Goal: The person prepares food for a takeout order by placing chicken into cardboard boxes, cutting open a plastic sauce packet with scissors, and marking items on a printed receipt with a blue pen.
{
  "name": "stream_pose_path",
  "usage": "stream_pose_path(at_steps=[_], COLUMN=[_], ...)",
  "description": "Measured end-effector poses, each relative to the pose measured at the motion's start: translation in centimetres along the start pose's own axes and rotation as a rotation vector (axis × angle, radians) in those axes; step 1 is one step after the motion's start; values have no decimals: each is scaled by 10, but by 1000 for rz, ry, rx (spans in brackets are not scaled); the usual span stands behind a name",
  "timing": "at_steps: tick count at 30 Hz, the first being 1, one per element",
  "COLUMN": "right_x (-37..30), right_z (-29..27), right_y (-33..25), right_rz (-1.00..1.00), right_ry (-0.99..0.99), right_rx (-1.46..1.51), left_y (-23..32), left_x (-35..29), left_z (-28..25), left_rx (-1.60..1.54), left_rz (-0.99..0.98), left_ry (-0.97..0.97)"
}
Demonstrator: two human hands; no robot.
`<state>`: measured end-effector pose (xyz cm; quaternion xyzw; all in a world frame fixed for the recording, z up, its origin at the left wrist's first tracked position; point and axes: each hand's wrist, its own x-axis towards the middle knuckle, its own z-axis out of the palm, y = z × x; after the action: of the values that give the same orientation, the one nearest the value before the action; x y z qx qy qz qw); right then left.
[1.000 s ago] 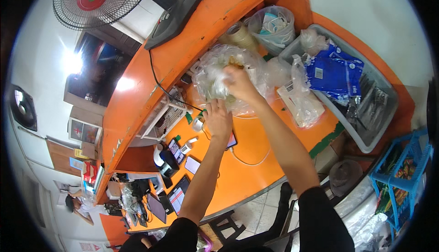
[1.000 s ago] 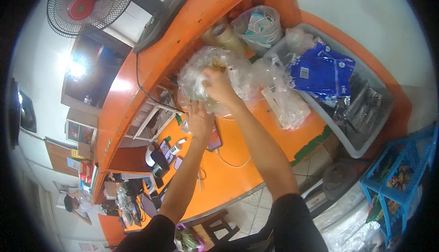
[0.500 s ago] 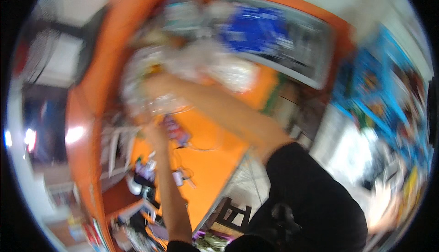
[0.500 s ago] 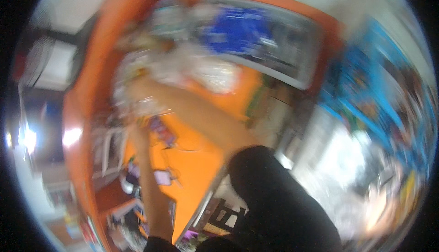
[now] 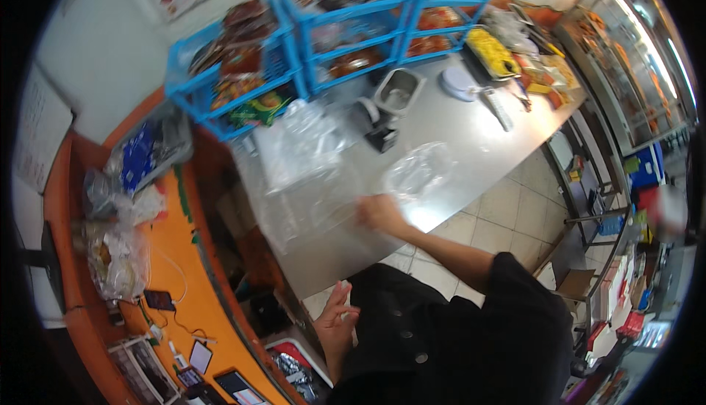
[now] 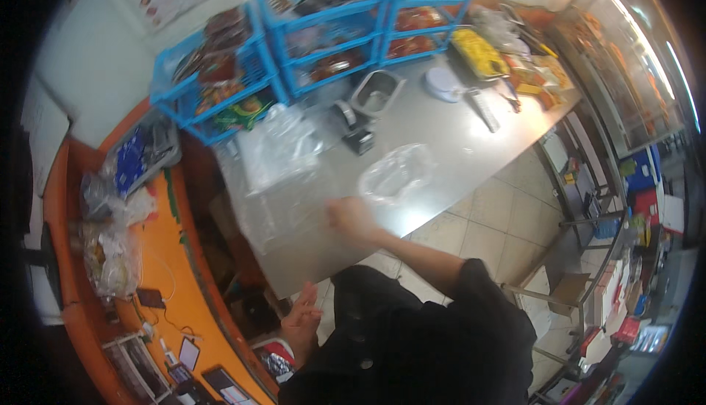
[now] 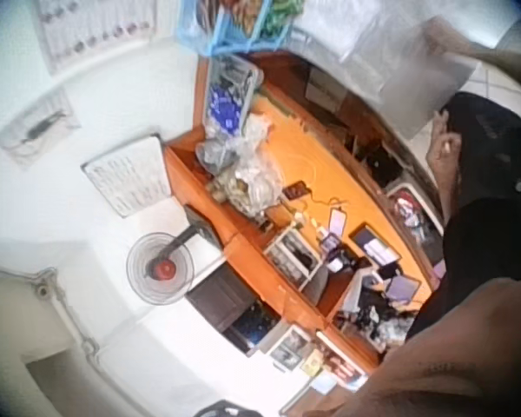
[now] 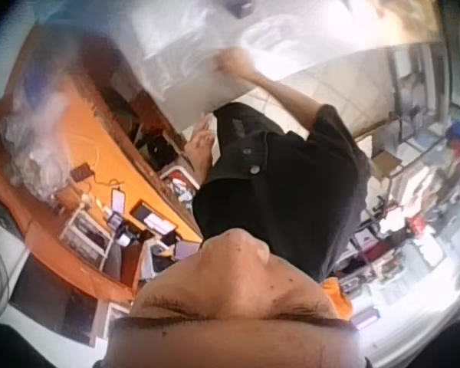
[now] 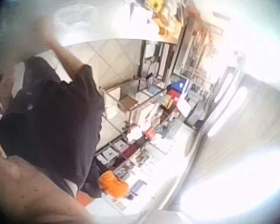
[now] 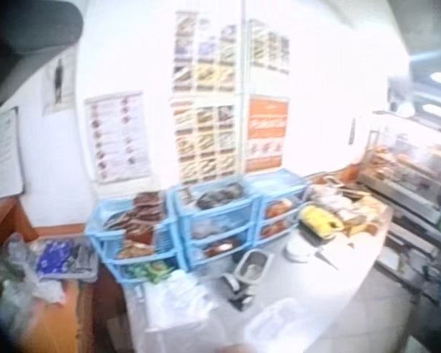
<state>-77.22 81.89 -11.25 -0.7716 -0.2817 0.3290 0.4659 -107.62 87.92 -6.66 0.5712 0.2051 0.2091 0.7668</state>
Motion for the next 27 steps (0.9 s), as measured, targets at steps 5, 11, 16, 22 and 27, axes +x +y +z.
stream_pose_path(at_steps=[5,11,16,22,27], right_x=[-128,-149,-94,22,61], right_z=[-247,-383,-562,-725,-750], right_y=[90,273,303,361,366], right_rz=[361,331,203,238,150], right_ry=[408,792,926,955,704], right_rx=[-168,-589,-541,-460,-689], left_y=[25,-5,-28,-145,-223], left_x=[-4,12,84,290,411], left_z=[94,156,310,578,664], left_rx=[661,612,705,901,1503], left_rz=[52,-95,-111,251,401], left_ry=[68,234,173,-223,-326])
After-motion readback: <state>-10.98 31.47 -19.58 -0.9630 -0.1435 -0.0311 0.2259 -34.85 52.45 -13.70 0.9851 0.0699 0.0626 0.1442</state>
